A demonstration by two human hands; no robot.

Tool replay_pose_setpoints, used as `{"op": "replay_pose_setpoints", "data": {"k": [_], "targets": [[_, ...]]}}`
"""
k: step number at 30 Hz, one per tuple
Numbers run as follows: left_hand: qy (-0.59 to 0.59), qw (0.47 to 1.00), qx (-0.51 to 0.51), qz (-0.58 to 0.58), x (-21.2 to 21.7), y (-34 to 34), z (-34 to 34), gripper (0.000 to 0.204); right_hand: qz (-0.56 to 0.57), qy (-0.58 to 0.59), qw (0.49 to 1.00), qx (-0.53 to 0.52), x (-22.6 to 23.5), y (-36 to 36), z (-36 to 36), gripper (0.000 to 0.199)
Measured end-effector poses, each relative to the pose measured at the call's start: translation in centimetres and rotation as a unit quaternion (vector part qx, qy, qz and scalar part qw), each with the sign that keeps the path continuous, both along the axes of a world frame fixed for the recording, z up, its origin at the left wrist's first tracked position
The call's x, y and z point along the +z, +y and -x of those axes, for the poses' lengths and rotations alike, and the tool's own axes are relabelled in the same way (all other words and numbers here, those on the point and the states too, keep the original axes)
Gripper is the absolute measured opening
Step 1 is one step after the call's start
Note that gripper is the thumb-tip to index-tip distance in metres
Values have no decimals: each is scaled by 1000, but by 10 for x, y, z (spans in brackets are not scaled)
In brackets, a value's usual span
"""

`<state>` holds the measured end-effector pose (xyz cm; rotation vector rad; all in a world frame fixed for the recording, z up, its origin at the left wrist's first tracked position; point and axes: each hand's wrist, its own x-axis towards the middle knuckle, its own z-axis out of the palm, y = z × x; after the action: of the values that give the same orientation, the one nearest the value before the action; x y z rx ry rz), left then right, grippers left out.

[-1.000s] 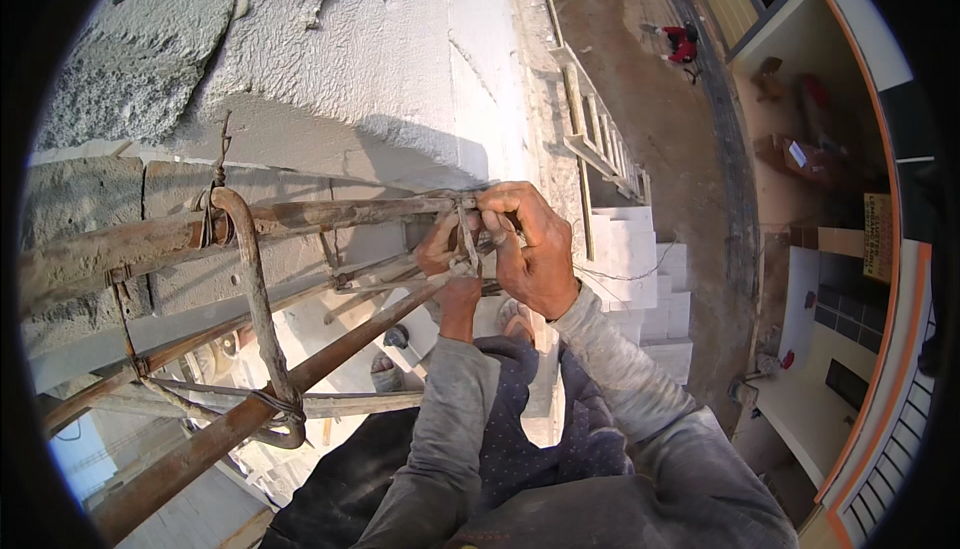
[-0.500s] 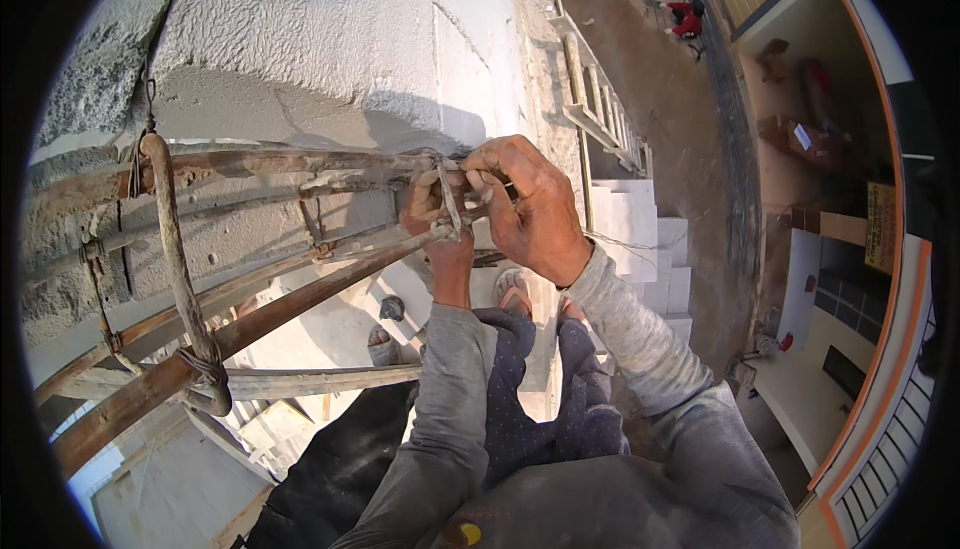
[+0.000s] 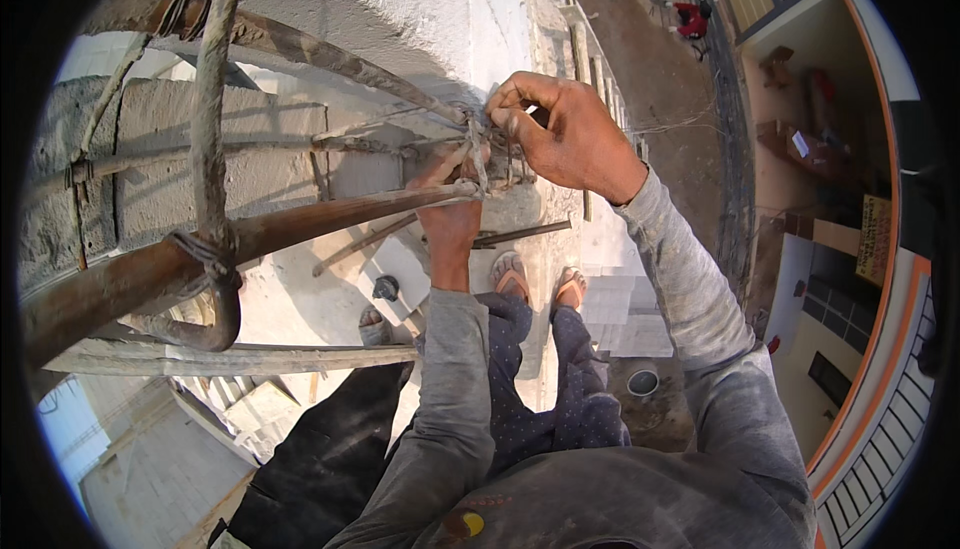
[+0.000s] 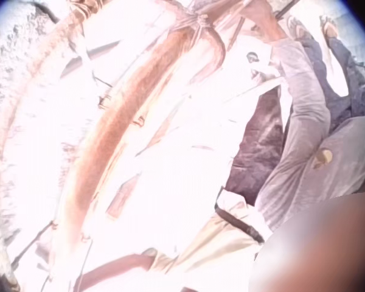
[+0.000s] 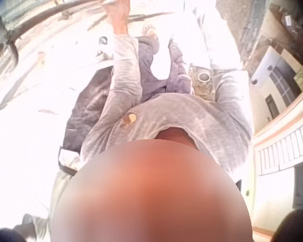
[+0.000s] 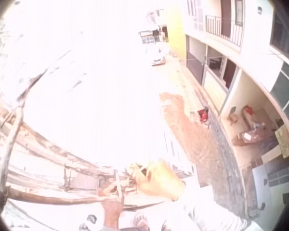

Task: The person secures a metal scaffolding frame to a concrete block wall using wire ties. They wrap and twist wire around the frame and wall anchors, then adjust the frame's position with a coworker.

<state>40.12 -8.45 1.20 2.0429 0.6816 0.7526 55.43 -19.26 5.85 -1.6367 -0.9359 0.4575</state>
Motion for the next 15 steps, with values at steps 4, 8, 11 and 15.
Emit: {"op": "replay_pose_setpoints", "data": {"k": [4,8,11,15], "targets": [[-96,989,-3,115,-7,-3,1,12,-10,6,1000,-29,13,-4,8,14],[-60,991,-4,116,-5,0,2,14,95,65,993,-4,22,-12,9,16],[-15,995,0,102,3,1,3,24,69,49,996,-29,18,-10,13,17],[54,997,22,53,13,3,3,39,7,90,993,-72,5,-4,18,16]]}}
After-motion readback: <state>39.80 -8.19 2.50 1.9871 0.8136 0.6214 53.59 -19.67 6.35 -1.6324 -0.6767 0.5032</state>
